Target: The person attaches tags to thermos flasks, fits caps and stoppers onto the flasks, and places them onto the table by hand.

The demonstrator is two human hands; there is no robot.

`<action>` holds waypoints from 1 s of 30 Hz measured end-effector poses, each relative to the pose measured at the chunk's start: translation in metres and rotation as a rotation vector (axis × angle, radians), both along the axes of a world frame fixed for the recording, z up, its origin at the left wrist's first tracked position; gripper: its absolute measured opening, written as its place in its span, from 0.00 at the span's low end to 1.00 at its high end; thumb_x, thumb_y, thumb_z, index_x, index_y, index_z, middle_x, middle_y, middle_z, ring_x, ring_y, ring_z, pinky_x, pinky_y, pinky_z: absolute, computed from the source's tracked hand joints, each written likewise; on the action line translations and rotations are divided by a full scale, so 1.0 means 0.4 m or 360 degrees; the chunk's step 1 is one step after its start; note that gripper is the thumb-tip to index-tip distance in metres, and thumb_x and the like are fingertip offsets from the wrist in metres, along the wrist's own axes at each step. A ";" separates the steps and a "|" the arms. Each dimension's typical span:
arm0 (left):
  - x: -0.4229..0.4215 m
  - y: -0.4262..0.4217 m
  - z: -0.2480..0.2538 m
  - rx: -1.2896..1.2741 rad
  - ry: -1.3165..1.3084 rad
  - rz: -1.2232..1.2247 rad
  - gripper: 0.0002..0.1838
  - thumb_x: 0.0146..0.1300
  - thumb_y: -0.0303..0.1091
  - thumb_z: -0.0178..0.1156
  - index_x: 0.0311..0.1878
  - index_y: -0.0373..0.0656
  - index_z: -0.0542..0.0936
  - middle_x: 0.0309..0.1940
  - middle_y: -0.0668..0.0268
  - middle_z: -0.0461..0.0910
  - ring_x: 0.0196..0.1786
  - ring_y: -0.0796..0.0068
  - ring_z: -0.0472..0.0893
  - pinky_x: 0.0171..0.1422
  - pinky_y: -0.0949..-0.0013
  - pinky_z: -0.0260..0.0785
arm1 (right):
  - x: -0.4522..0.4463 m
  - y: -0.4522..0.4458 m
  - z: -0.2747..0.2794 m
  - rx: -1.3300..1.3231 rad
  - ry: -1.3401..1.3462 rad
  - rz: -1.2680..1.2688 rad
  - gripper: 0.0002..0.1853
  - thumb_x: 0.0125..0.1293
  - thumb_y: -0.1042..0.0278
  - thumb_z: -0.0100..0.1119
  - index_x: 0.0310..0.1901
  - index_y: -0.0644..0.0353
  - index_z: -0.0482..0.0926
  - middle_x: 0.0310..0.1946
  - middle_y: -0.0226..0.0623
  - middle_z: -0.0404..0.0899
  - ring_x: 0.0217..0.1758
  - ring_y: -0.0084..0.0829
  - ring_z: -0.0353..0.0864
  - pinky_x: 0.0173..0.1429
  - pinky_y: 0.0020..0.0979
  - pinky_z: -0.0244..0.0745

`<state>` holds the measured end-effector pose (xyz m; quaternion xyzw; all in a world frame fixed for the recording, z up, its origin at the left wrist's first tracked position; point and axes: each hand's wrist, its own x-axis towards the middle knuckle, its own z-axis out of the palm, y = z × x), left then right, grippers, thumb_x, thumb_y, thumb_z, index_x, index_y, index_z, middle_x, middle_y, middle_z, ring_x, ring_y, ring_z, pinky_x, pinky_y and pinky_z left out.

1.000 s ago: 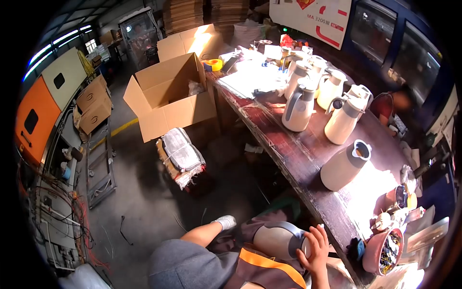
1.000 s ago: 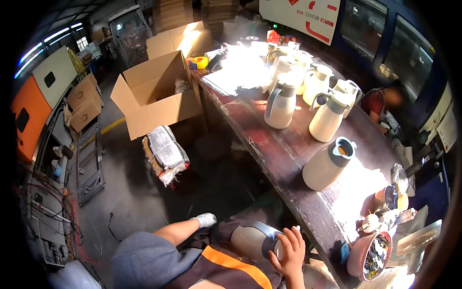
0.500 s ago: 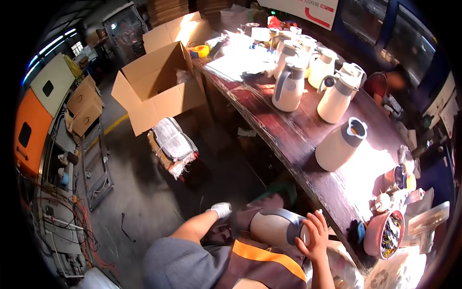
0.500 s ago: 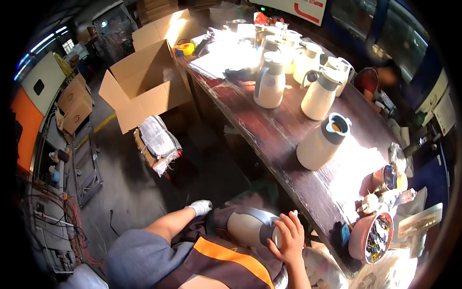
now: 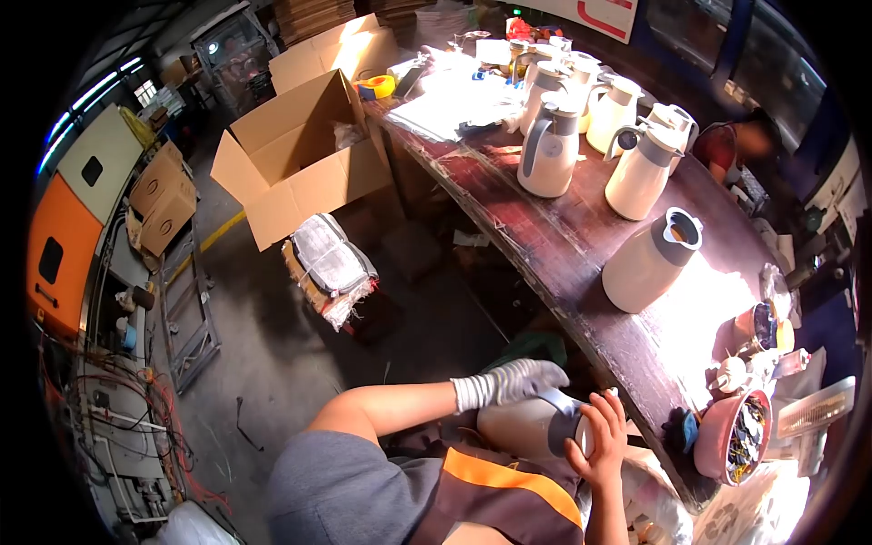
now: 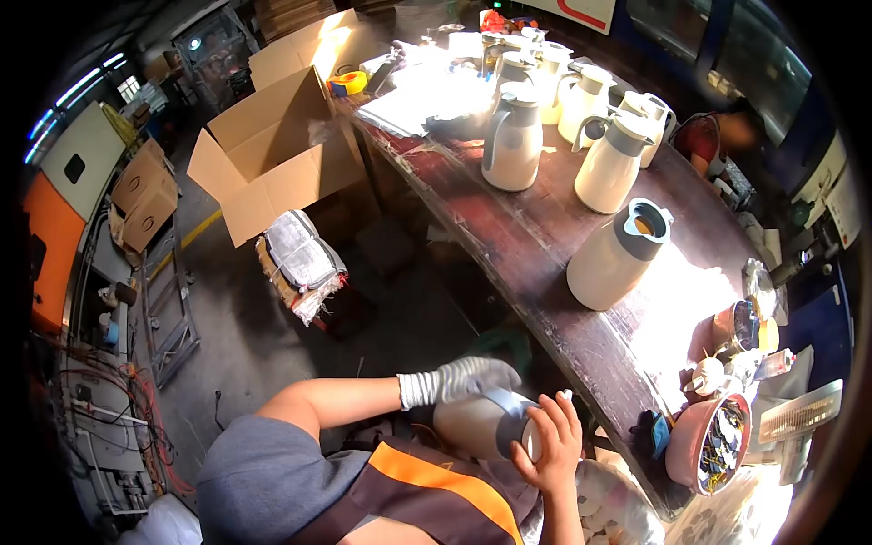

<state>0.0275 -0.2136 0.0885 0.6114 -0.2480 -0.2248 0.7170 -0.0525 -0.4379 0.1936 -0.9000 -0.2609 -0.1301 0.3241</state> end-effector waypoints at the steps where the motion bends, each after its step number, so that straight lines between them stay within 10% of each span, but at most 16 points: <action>1: -0.011 -0.002 0.097 0.0407 0.0061 -0.0085 0.21 0.70 0.46 0.55 0.55 0.40 0.77 0.49 0.61 0.81 0.55 0.73 0.77 0.62 0.68 0.67 | -0.002 0.000 -0.002 -0.0001 0.0009 -0.0036 0.27 0.47 0.59 0.66 0.51 0.58 0.77 0.57 0.45 0.74 0.67 0.53 0.67 0.68 0.49 0.61; 9: -0.074 -0.050 0.240 0.0978 -0.0307 -0.0196 0.23 0.56 0.42 0.63 0.56 0.48 0.77 0.44 0.55 0.82 0.47 0.54 0.81 0.51 0.60 0.72 | -0.032 -0.009 -0.033 0.0106 0.0365 -0.0620 0.28 0.56 0.60 0.61 0.57 0.63 0.72 0.62 0.48 0.69 0.72 0.51 0.59 0.74 0.48 0.51; 19: -0.004 -0.054 0.178 0.1025 -0.0306 -0.0228 0.20 0.47 0.36 0.66 0.47 0.46 0.81 0.37 0.62 0.84 0.42 0.68 0.83 0.46 0.65 0.74 | -0.022 -0.081 -0.049 -0.0093 0.0144 -0.0140 0.43 0.46 0.43 0.67 0.62 0.61 0.70 0.60 0.50 0.70 0.61 0.51 0.70 0.63 0.48 0.64; 20: -0.042 -0.090 0.102 0.0752 -0.0209 -0.0409 0.27 0.48 0.36 0.65 0.55 0.44 0.78 0.43 0.60 0.83 0.47 0.66 0.82 0.52 0.65 0.72 | -0.025 -0.086 -0.063 -0.0072 0.0239 -0.0348 0.41 0.49 0.46 0.66 0.63 0.62 0.69 0.60 0.50 0.71 0.61 0.52 0.71 0.63 0.45 0.65; 21: -0.084 -0.095 0.308 0.0064 -0.0439 -0.0311 0.32 0.51 0.38 0.64 0.62 0.42 0.72 0.49 0.56 0.81 0.52 0.64 0.80 0.58 0.64 0.69 | -0.021 -0.091 -0.079 -0.0059 0.0292 -0.0453 0.40 0.50 0.48 0.65 0.63 0.62 0.69 0.60 0.51 0.71 0.61 0.52 0.71 0.64 0.44 0.65; 22: -0.171 -0.117 0.107 0.0391 -0.0760 -0.0202 0.33 0.55 0.38 0.63 0.66 0.43 0.68 0.53 0.53 0.78 0.56 0.63 0.78 0.61 0.64 0.67 | -0.022 -0.096 -0.088 -0.0053 0.0364 -0.0555 0.39 0.52 0.50 0.64 0.63 0.62 0.68 0.60 0.52 0.71 0.61 0.52 0.71 0.64 0.43 0.65; 26: -0.091 -0.085 0.328 0.0759 0.0051 -0.0437 0.29 0.57 0.43 0.63 0.61 0.44 0.74 0.48 0.55 0.81 0.52 0.62 0.80 0.58 0.66 0.69 | -0.011 -0.064 -0.029 -0.0078 0.0598 -0.0654 0.37 0.58 0.46 0.61 0.65 0.60 0.67 0.62 0.53 0.69 0.62 0.53 0.70 0.65 0.44 0.64; 27: -0.084 -0.112 0.206 0.0240 -0.0161 -0.0111 0.23 0.57 0.43 0.63 0.55 0.45 0.78 0.41 0.56 0.83 0.47 0.60 0.83 0.52 0.65 0.72 | -0.005 -0.072 -0.026 -0.0118 0.0542 -0.0517 0.38 0.59 0.41 0.60 0.65 0.59 0.68 0.63 0.54 0.68 0.64 0.54 0.68 0.66 0.46 0.63; 28: -0.043 -0.074 0.264 0.1017 -0.0195 -0.0200 0.19 0.56 0.40 0.63 0.51 0.45 0.79 0.39 0.56 0.84 0.45 0.59 0.83 0.50 0.63 0.73 | -0.004 -0.068 -0.005 -0.0018 0.0602 -0.0355 0.39 0.58 0.39 0.61 0.64 0.57 0.69 0.66 0.55 0.65 0.66 0.55 0.66 0.67 0.47 0.61; 30: 0.007 -0.052 0.193 0.0917 -0.0211 -0.0056 0.21 0.51 0.36 0.66 0.50 0.44 0.80 0.40 0.57 0.84 0.45 0.59 0.83 0.49 0.62 0.74 | -0.008 -0.059 0.020 -0.0057 0.0509 0.0004 0.38 0.57 0.39 0.62 0.63 0.56 0.71 0.68 0.54 0.62 0.68 0.55 0.64 0.69 0.47 0.60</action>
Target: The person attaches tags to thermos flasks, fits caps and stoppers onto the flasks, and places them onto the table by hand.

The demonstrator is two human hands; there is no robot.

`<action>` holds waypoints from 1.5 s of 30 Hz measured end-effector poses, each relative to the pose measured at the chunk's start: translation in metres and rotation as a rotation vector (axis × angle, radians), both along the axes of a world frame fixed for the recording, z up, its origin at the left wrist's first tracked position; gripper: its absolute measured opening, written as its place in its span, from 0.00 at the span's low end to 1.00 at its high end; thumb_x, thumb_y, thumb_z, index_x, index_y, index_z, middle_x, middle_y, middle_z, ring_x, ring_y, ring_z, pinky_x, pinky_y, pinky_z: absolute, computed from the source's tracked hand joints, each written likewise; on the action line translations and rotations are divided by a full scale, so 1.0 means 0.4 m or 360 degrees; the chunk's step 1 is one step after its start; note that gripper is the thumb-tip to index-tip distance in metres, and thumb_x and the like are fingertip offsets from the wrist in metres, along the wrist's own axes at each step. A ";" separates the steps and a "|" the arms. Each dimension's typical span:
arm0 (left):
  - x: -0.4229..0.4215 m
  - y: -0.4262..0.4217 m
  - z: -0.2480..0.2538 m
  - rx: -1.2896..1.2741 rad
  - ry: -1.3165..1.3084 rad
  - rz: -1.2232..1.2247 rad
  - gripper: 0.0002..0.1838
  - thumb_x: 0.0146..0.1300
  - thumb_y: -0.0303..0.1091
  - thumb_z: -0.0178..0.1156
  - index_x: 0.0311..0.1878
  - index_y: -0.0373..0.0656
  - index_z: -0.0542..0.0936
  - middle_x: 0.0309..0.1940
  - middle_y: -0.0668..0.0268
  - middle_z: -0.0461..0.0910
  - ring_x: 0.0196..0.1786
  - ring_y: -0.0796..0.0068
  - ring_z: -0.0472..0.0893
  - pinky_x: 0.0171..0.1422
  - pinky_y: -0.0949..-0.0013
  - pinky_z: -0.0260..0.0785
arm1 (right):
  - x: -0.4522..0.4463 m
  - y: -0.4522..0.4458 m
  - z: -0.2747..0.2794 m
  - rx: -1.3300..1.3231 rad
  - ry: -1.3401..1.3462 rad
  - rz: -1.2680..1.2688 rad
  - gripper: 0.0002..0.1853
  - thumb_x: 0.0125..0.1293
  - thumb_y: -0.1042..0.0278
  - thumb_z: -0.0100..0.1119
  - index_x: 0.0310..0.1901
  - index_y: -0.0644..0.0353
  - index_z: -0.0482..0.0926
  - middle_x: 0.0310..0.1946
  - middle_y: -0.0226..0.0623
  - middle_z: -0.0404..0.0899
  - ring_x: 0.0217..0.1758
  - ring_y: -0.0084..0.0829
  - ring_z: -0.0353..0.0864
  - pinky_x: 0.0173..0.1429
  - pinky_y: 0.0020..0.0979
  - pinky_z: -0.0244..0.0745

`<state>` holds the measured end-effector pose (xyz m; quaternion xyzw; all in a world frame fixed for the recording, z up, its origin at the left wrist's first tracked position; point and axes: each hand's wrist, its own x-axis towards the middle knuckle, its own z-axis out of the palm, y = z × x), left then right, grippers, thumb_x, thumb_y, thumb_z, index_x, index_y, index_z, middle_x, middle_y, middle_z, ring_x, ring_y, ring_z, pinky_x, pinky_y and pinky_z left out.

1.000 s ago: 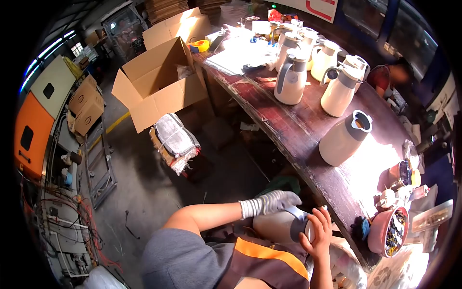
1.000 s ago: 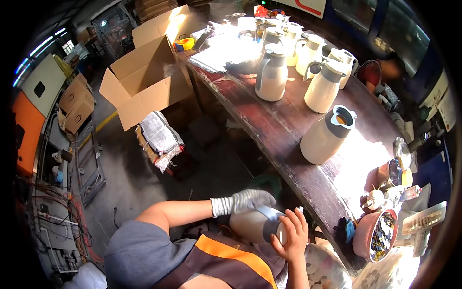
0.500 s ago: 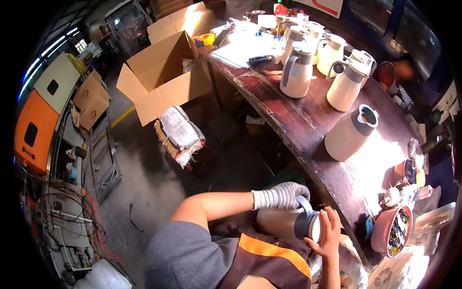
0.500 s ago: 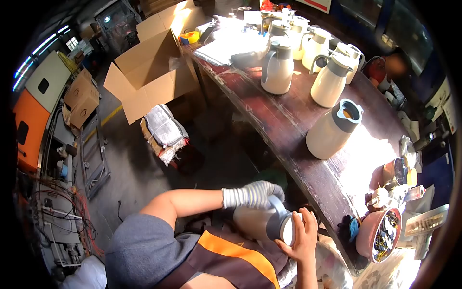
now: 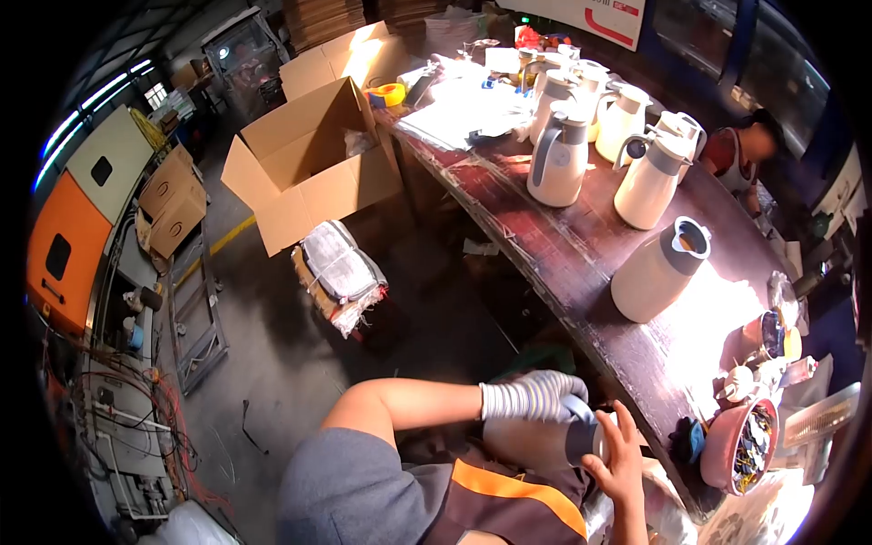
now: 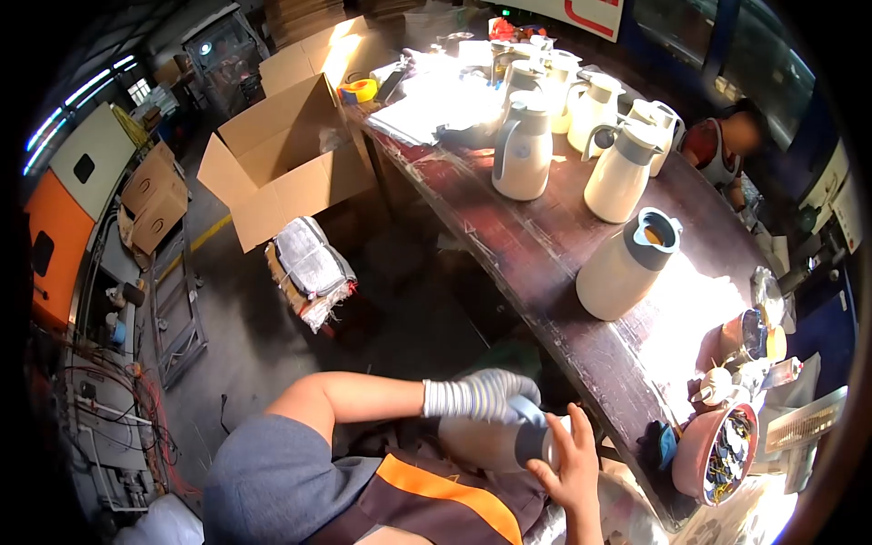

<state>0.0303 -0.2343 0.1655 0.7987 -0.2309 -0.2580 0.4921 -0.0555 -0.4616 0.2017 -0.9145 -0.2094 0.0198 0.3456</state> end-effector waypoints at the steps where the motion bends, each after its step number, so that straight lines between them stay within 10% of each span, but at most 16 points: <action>1: 0.003 0.010 0.001 -0.0013 0.0063 0.0004 0.21 0.51 0.36 0.67 0.50 0.44 0.80 0.40 0.57 0.84 0.45 0.59 0.83 0.50 0.63 0.74 | -0.002 0.017 0.020 -0.0006 -0.0038 0.0063 0.32 0.58 0.47 0.63 0.61 0.55 0.73 0.66 0.52 0.63 0.66 0.54 0.65 0.68 0.46 0.60; 4: -0.024 0.010 0.038 0.0139 -0.0034 -0.0267 0.26 0.52 0.36 0.65 0.56 0.43 0.77 0.40 0.54 0.83 0.46 0.56 0.83 0.51 0.61 0.73 | -0.002 0.045 0.014 -0.0077 0.0079 -0.0224 0.24 0.62 0.58 0.60 0.59 0.56 0.74 0.63 0.51 0.66 0.65 0.52 0.67 0.67 0.45 0.62; 6: -0.097 -0.017 0.063 -0.0710 -0.0276 -0.0256 0.30 0.55 0.37 0.62 0.63 0.44 0.71 0.41 0.52 0.82 0.45 0.53 0.82 0.51 0.60 0.73 | -0.010 0.030 -0.031 0.0017 0.0116 -0.0460 0.21 0.64 0.66 0.56 0.59 0.59 0.73 0.60 0.51 0.68 0.64 0.50 0.67 0.67 0.41 0.63; 12: -0.026 -0.020 0.021 0.0133 -0.0214 -0.0200 0.20 0.54 0.37 0.63 0.51 0.46 0.80 0.38 0.54 0.83 0.44 0.55 0.82 0.48 0.62 0.74 | -0.019 0.003 0.008 0.0003 0.0226 -0.0250 0.33 0.61 0.39 0.56 0.62 0.53 0.73 0.64 0.54 0.64 0.65 0.57 0.65 0.69 0.49 0.58; 16: 0.074 -0.017 -0.145 -0.0560 0.0417 -0.0081 0.20 0.49 0.26 0.68 0.48 0.43 0.81 0.38 0.65 0.84 0.43 0.75 0.81 0.51 0.69 0.73 | -0.027 0.045 0.048 0.0008 -0.0282 0.0458 0.38 0.53 0.27 0.57 0.59 0.47 0.76 0.63 0.52 0.65 0.64 0.57 0.65 0.65 0.51 0.62; 19: 0.062 -0.007 -0.121 -0.0341 0.0292 -0.0134 0.17 0.52 0.26 0.66 0.47 0.42 0.81 0.38 0.66 0.84 0.43 0.77 0.80 0.52 0.70 0.73 | -0.018 0.056 0.016 -0.0092 -0.0548 0.0448 0.30 0.58 0.32 0.55 0.54 0.44 0.78 0.59 0.45 0.70 0.62 0.48 0.69 0.58 0.47 0.67; 28: -0.088 -0.036 0.077 -0.0153 0.1408 -0.0338 0.14 0.59 0.34 0.67 0.47 0.39 0.81 0.28 0.75 0.76 0.28 0.86 0.73 0.34 0.78 0.67 | -0.021 -0.057 -0.056 0.0090 -0.0076 -0.0287 0.30 0.64 0.39 0.53 0.60 0.52 0.72 0.61 0.43 0.70 0.64 0.46 0.67 0.63 0.44 0.62; 32: -0.099 -0.084 0.059 -0.0141 0.1171 -0.0329 0.14 0.60 0.32 0.65 0.48 0.40 0.79 0.27 0.74 0.76 0.26 0.86 0.71 0.31 0.79 0.65 | -0.034 -0.110 -0.056 0.0196 -0.0136 -0.0339 0.28 0.64 0.43 0.55 0.59 0.53 0.73 0.60 0.44 0.71 0.64 0.47 0.68 0.65 0.45 0.61; 37: -0.080 -0.146 0.089 -0.0487 0.1279 0.0188 0.11 0.63 0.31 0.62 0.47 0.40 0.79 0.20 0.74 0.71 0.18 0.85 0.68 0.23 0.77 0.65 | -0.001 -0.386 0.064 0.0507 -0.0277 -0.1269 0.12 0.64 0.62 0.61 0.41 0.62 0.81 0.34 0.41 0.80 0.45 0.41 0.81 0.51 0.36 0.74; 40: -0.055 -0.182 0.048 -0.0650 0.1329 0.0253 0.11 0.65 0.31 0.60 0.48 0.39 0.76 0.22 0.72 0.71 0.21 0.84 0.70 0.25 0.77 0.67 | 0.024 -0.600 0.092 -0.0163 -0.0220 -0.1909 0.14 0.65 0.58 0.59 0.42 0.61 0.83 0.43 0.43 0.82 0.45 0.36 0.82 0.51 0.32 0.73; 45: -0.032 -0.217 0.029 -0.0688 0.1357 0.0279 0.11 0.65 0.31 0.60 0.49 0.39 0.76 0.22 0.71 0.71 0.22 0.83 0.70 0.26 0.76 0.68 | 0.059 -0.813 -0.014 -0.1092 -0.0653 -0.1836 0.13 0.66 0.58 0.53 0.44 0.52 0.84 0.40 0.44 0.84 0.45 0.41 0.83 0.50 0.42 0.75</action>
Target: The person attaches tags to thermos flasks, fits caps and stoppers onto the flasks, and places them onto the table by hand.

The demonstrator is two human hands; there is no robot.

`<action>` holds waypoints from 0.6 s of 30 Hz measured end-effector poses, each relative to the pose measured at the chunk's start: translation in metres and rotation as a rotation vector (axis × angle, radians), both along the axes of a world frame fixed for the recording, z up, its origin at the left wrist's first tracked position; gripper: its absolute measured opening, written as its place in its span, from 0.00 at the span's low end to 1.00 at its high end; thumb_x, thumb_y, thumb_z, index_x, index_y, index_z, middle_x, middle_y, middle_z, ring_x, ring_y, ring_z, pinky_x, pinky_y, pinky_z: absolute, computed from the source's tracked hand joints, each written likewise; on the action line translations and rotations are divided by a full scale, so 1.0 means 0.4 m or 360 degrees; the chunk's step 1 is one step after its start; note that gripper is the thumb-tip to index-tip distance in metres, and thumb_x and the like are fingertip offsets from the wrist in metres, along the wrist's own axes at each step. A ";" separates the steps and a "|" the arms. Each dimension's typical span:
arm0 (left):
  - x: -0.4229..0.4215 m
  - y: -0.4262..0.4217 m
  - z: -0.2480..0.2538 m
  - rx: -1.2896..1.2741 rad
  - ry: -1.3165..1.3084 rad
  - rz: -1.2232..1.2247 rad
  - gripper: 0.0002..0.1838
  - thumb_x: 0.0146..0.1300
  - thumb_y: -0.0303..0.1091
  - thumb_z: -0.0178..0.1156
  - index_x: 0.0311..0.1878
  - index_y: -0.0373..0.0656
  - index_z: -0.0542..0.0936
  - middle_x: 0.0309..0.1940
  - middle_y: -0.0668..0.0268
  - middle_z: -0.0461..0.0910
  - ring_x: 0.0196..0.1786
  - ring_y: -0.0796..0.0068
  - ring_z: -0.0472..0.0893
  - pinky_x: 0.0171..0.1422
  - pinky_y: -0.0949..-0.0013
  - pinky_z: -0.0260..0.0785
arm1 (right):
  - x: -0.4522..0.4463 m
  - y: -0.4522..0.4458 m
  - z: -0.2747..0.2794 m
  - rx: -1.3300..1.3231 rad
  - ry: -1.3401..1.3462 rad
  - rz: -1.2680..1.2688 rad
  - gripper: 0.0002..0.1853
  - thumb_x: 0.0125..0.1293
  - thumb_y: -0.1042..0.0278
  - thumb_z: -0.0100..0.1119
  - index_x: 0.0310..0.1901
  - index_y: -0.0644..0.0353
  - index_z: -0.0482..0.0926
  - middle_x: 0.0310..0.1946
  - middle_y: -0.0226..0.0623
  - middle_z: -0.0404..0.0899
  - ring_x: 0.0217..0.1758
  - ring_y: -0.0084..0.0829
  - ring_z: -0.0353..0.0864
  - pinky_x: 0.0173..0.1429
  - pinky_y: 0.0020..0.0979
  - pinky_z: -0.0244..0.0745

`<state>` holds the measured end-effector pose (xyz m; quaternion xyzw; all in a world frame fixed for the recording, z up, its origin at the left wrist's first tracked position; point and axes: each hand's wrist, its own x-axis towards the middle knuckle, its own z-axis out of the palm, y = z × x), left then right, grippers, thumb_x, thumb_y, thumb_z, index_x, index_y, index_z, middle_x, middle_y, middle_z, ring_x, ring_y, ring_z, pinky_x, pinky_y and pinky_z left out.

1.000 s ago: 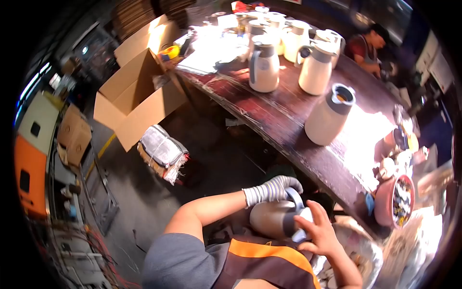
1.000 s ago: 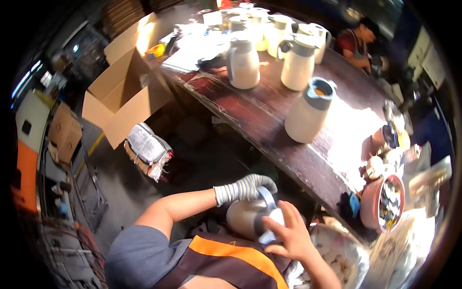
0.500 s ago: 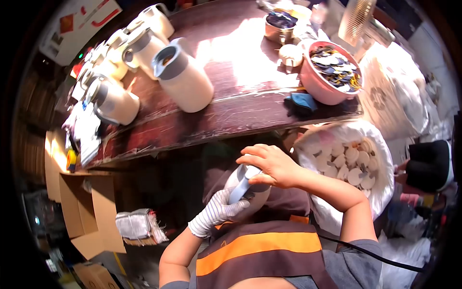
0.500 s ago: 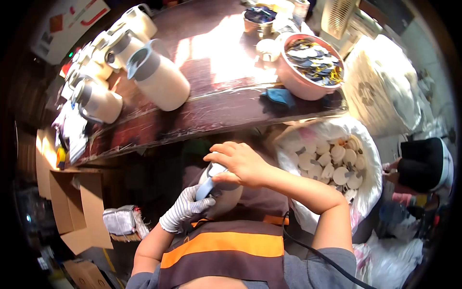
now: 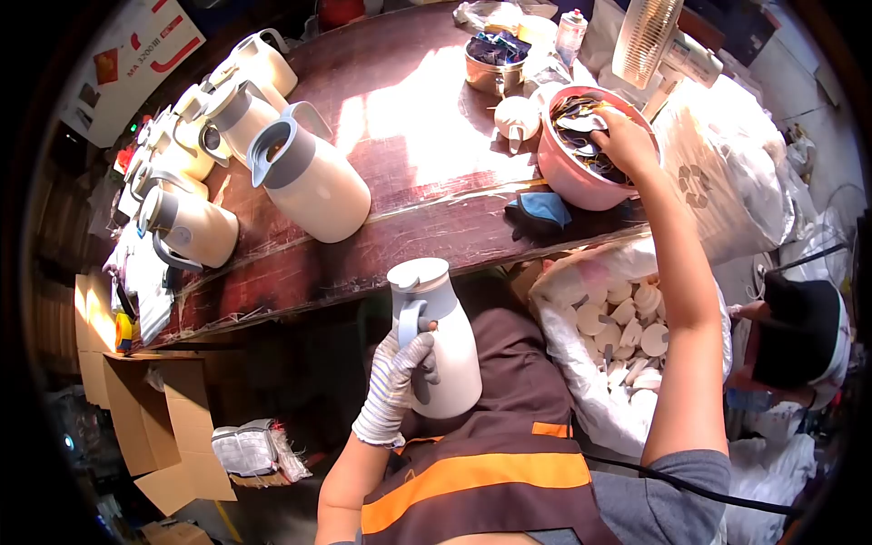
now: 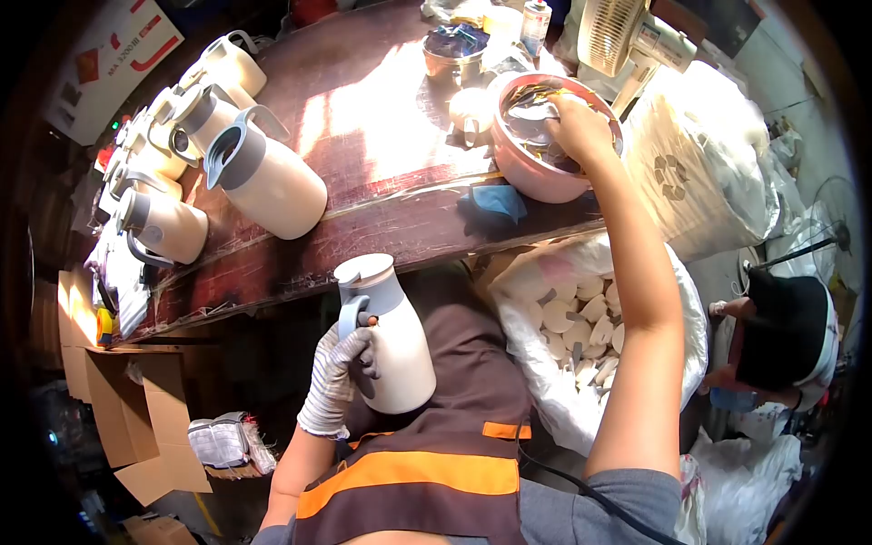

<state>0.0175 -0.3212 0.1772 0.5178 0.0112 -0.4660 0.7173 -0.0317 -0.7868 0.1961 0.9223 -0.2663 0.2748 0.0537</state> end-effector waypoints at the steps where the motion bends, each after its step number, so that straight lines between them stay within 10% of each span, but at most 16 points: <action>1: 0.002 -0.002 -0.002 0.0012 -0.0014 0.0004 0.11 0.65 0.31 0.60 0.49 0.39 0.76 0.21 0.71 0.71 0.21 0.82 0.70 0.26 0.75 0.68 | 0.007 -0.003 0.001 0.0011 -0.0001 0.0001 0.13 0.66 0.58 0.53 0.44 0.52 0.84 0.40 0.44 0.84 0.45 0.41 0.83 0.50 0.42 0.75; 5: 0.007 -0.004 -0.010 0.0039 -0.0037 -0.0004 0.11 0.65 0.32 0.60 0.48 0.38 0.77 0.21 0.70 0.71 0.22 0.82 0.70 0.26 0.75 0.68 | 0.015 -0.006 0.016 0.0216 0.0203 -0.0133 0.10 0.65 0.60 0.54 0.40 0.49 0.84 0.46 0.35 0.83 0.49 0.37 0.81 0.50 0.41 0.74; 9: -0.006 -0.009 -0.026 0.0050 -0.0161 0.0086 0.15 0.64 0.37 0.62 0.50 0.39 0.76 0.19 0.72 0.70 0.20 0.81 0.69 0.25 0.74 0.66 | -0.011 0.035 0.048 -0.0281 -0.0752 0.0074 0.06 0.60 0.64 0.64 0.39 0.49 0.85 0.40 0.27 0.83 0.42 0.34 0.81 0.47 0.34 0.74; 18: -0.014 0.016 -0.059 -0.0078 0.0058 0.0270 0.31 0.70 0.59 0.47 0.48 0.34 0.76 0.21 0.64 0.77 0.22 0.72 0.76 0.31 0.69 0.72 | -0.040 0.278 0.047 0.1810 -0.1189 0.0332 0.15 0.65 0.63 0.63 0.44 0.67 0.77 0.31 0.33 0.82 0.33 0.19 0.81 0.36 0.20 0.73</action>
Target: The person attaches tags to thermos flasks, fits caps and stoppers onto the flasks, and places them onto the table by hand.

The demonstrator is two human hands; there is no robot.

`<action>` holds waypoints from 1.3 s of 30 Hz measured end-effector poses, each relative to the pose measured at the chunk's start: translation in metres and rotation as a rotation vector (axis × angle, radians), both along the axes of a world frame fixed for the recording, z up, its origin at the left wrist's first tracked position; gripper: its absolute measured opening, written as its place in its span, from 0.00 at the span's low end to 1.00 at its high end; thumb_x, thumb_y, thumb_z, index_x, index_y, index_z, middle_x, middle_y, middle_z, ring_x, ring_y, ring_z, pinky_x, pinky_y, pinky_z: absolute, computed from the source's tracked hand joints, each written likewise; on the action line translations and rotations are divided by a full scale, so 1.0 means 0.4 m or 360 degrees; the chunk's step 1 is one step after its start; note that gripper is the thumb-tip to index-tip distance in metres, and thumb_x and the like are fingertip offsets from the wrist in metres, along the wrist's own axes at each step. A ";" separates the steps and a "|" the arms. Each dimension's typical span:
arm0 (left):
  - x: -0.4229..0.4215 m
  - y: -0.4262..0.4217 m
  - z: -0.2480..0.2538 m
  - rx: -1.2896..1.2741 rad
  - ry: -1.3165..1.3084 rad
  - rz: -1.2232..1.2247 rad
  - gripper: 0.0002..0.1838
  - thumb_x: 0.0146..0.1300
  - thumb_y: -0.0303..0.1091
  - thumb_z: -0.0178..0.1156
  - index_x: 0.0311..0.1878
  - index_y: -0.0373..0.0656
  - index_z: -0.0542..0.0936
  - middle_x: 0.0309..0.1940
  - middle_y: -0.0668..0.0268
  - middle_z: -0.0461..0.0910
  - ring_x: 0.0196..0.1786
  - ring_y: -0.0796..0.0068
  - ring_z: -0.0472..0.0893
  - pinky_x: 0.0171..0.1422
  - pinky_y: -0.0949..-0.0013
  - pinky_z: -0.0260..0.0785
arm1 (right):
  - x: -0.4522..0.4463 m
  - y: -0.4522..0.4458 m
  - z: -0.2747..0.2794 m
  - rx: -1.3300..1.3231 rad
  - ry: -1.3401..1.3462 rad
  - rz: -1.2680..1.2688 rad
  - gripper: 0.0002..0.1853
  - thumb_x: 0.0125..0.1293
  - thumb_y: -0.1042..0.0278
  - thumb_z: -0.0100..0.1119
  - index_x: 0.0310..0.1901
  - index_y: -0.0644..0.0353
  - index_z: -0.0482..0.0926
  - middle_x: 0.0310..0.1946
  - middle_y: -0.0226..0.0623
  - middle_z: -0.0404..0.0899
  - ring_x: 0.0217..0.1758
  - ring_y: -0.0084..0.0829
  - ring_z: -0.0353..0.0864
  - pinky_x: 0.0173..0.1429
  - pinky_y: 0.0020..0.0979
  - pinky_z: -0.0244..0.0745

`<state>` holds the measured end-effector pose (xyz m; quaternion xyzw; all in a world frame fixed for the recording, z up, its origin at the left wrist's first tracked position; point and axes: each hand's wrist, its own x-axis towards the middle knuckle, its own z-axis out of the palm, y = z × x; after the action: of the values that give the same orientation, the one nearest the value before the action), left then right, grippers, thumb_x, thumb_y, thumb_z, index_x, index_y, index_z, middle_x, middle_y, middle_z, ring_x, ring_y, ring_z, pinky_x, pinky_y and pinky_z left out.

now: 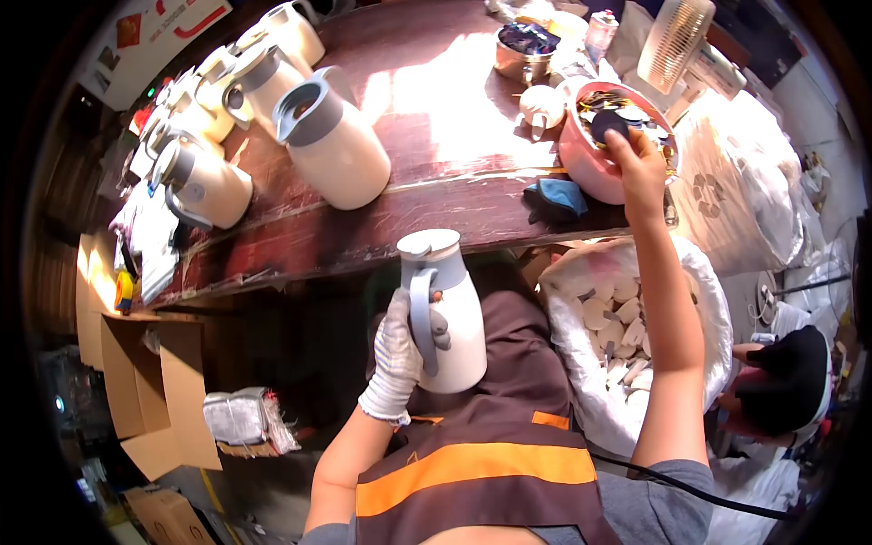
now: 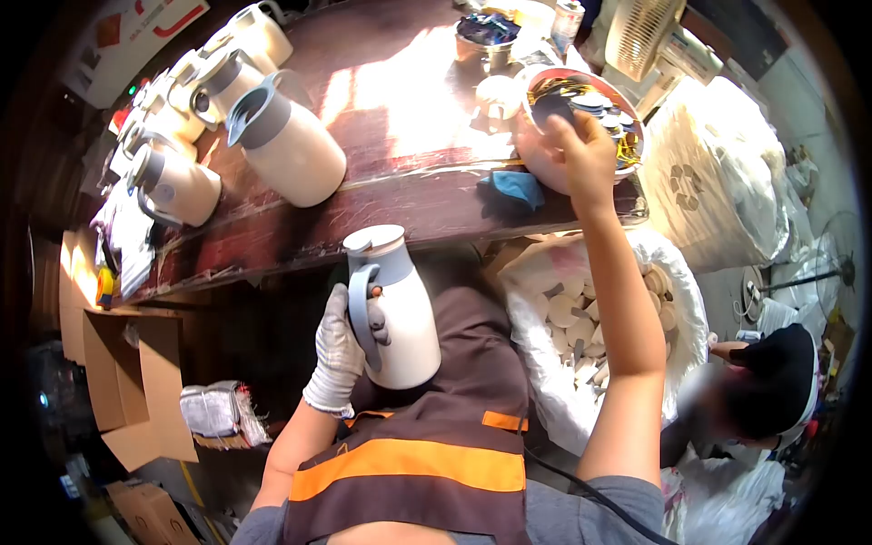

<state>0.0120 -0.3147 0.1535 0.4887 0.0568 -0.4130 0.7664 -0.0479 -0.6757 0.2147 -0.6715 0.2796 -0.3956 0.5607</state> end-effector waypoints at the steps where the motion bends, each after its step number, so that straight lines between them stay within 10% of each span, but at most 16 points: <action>1: 0.002 0.000 0.009 0.0005 0.0047 0.0035 0.30 0.70 0.58 0.48 0.48 0.34 0.76 0.23 0.64 0.77 0.22 0.71 0.76 0.32 0.69 0.73 | -0.008 0.046 -0.012 0.0308 0.0000 0.0206 0.15 0.65 0.63 0.63 0.46 0.64 0.77 0.31 0.31 0.82 0.35 0.20 0.81 0.36 0.19 0.73; 9: 0.003 0.033 -0.004 0.0109 -0.0158 0.0199 0.14 0.67 0.36 0.60 0.51 0.40 0.77 0.35 0.66 0.81 0.34 0.81 0.79 0.41 0.77 0.74 | -0.031 0.472 -0.225 0.1272 0.0175 0.0817 0.09 0.64 0.68 0.64 0.42 0.57 0.76 0.31 0.26 0.77 0.30 0.16 0.74 0.28 0.17 0.65; 15: 0.057 0.056 0.064 0.0946 -0.2247 -0.0105 0.18 0.62 0.21 0.59 0.55 0.42 0.78 0.56 0.65 0.71 0.48 0.80 0.75 0.52 0.75 0.72 | -0.040 0.534 -0.202 0.0368 0.0425 0.0959 0.12 0.61 0.65 0.67 0.42 0.63 0.79 0.30 0.27 0.78 0.29 0.16 0.75 0.32 0.22 0.69; 19: 0.054 0.049 0.031 0.0696 -0.1440 0.0081 0.14 0.64 0.23 0.58 0.54 0.39 0.78 0.47 0.67 0.78 0.44 0.82 0.77 0.50 0.76 0.73 | -0.049 0.513 -0.146 -0.0423 0.0855 0.1015 0.12 0.60 0.62 0.65 0.41 0.61 0.81 0.30 0.39 0.79 0.29 0.30 0.75 0.37 0.31 0.72; 22: 0.058 0.103 -0.019 0.0420 -0.0649 -0.0067 0.13 0.66 0.27 0.58 0.53 0.37 0.78 0.41 0.70 0.81 0.40 0.85 0.77 0.48 0.78 0.72 | -0.061 0.478 -0.160 0.0044 0.1138 0.1540 0.14 0.59 0.60 0.65 0.31 0.65 0.80 0.19 0.38 0.72 0.22 0.28 0.68 0.31 0.33 0.66; 25: 0.046 0.109 -0.016 0.0324 -0.0428 -0.0306 0.12 0.65 0.25 0.59 0.51 0.36 0.79 0.39 0.71 0.80 0.39 0.85 0.76 0.45 0.79 0.70 | -0.044 0.481 -0.136 0.0094 0.1205 0.1718 0.12 0.62 0.65 0.64 0.33 0.68 0.79 0.20 0.28 0.70 0.25 0.16 0.63 0.29 0.26 0.61; 29: 0.065 0.081 -0.024 0.0385 -0.0913 -0.0488 0.12 0.63 0.26 0.62 0.50 0.38 0.80 0.37 0.71 0.80 0.39 0.84 0.75 0.45 0.80 0.69 | -0.007 0.510 -0.129 -0.0368 0.0981 0.1510 0.15 0.60 0.60 0.62 0.39 0.65 0.80 0.29 0.51 0.79 0.32 0.46 0.78 0.40 0.38 0.72; 32: 0.064 0.073 -0.012 0.0386 -0.0720 -0.0394 0.09 0.64 0.32 0.62 0.45 0.42 0.78 0.33 0.75 0.78 0.33 0.89 0.74 0.36 0.81 0.68 | 0.001 0.512 -0.111 -0.0414 0.0881 0.1487 0.14 0.60 0.61 0.62 0.41 0.63 0.82 0.30 0.50 0.80 0.35 0.44 0.81 0.42 0.37 0.74; 35: 0.061 0.072 -0.010 0.0469 -0.0496 -0.0223 0.08 0.66 0.33 0.60 0.45 0.42 0.76 0.28 0.75 0.77 0.26 0.87 0.74 0.27 0.81 0.66 | -0.029 0.486 -0.136 -0.0190 0.0982 0.1558 0.11 0.62 0.69 0.63 0.41 0.68 0.80 0.28 0.36 0.80 0.32 0.21 0.77 0.38 0.26 0.73; 39: 0.072 0.080 -0.020 0.0363 -0.0415 0.0100 0.12 0.69 0.36 0.58 0.49 0.40 0.70 0.31 0.67 0.78 0.27 0.81 0.80 0.27 0.79 0.74 | -0.065 0.446 -0.152 0.0933 0.0628 0.1463 0.09 0.65 0.67 0.62 0.42 0.62 0.81 0.33 0.27 0.80 0.34 0.16 0.75 0.39 0.19 0.70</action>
<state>0.0409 -0.2828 0.1456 0.6198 0.0187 -0.3129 0.7194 -0.0739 -0.4972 0.1540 -0.6017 0.1564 0.1151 0.7748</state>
